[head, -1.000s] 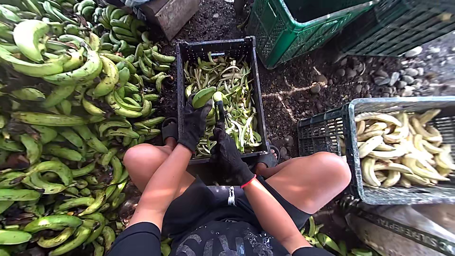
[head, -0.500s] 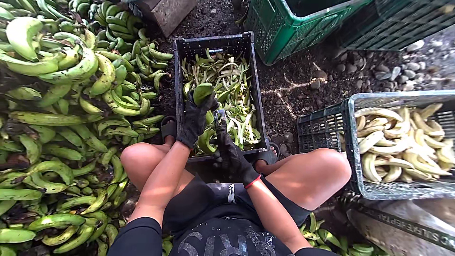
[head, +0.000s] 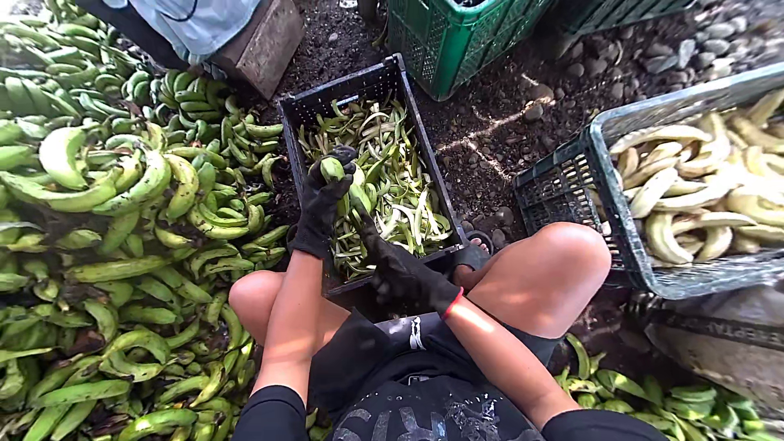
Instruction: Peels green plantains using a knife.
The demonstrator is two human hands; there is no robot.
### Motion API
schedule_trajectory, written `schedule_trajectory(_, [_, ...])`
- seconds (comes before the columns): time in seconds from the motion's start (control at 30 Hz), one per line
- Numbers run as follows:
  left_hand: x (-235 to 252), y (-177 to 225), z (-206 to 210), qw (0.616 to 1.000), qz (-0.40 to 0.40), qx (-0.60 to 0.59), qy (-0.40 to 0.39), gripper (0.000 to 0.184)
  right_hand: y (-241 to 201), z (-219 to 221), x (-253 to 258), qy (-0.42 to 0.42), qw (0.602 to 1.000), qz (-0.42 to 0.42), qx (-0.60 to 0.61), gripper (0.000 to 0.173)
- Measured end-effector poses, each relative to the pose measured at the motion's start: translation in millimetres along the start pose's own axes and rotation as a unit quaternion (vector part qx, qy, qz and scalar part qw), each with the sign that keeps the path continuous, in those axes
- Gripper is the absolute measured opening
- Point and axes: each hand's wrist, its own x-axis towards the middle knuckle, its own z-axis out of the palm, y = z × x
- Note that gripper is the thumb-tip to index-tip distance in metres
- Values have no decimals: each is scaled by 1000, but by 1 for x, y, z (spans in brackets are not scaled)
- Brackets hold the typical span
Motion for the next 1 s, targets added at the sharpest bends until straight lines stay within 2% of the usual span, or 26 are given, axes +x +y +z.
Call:
schedule_trajectory(0.1, [-5,-6,3,1000,-18,2,-10,54,6,-17,-9,6,994,-35,105,60])
schedule_trajectory(0.17, [-9,-10,3,999,-40,-7,-28,53,-2,-26,-11,36,981,-96,168,63])
schedule_trajectory(0.23, [-13,-12,4,998,-44,-13,-48,52,-11,-25,-9,66,974,-107,190,67])
schedule_trajectory(0.3, [-12,-13,6,997,-40,-20,-61,49,-2,-16,-10,38,995,-51,83,70])
schedule_trajectory(0.37, [-10,-10,7,998,-21,-15,-51,52,16,-5,-12,-43,997,31,-63,75])
schedule_trajectory(0.43, [-5,-3,6,1000,-2,-2,-24,68,32,-6,-7,-77,993,46,-78,74])
schedule_trajectory(0.5, [-1,1,7,1000,-6,-23,6,68,31,-13,-8,-19,999,27,-10,68])
schedule_trajectory(0.53, [-2,3,8,999,-19,-45,23,61,27,-17,-9,24,999,17,14,65])
schedule_trajectory(0.6, [-5,9,10,995,-58,-38,76,43,18,-23,-5,108,992,-53,-20,61])
schedule_trajectory(0.63, [-6,14,11,991,-82,-12,102,39,13,-27,-3,134,984,-99,-59,54])
schedule_trajectory(0.7, [-10,22,15,982,-135,24,132,46,2,-33,-4,152,969,-167,-101,45])
schedule_trajectory(0.77, [-14,23,11,981,-137,64,122,57,-9,-36,-2,157,945,-226,-177,49])
schedule_trajectory(0.8, [-15,23,9,983,-123,75,112,60,-14,-38,2,163,920,-256,-250,52])
schedule_trajectory(0.9, [-17,25,7,989,-94,32,113,68,-33,-34,3,197,829,-241,-464,60])
schedule_trajectory(1.0, [-20,27,-1,989,-103,-59,89,78,-39,-27,5,221,776,-240,-540,61])
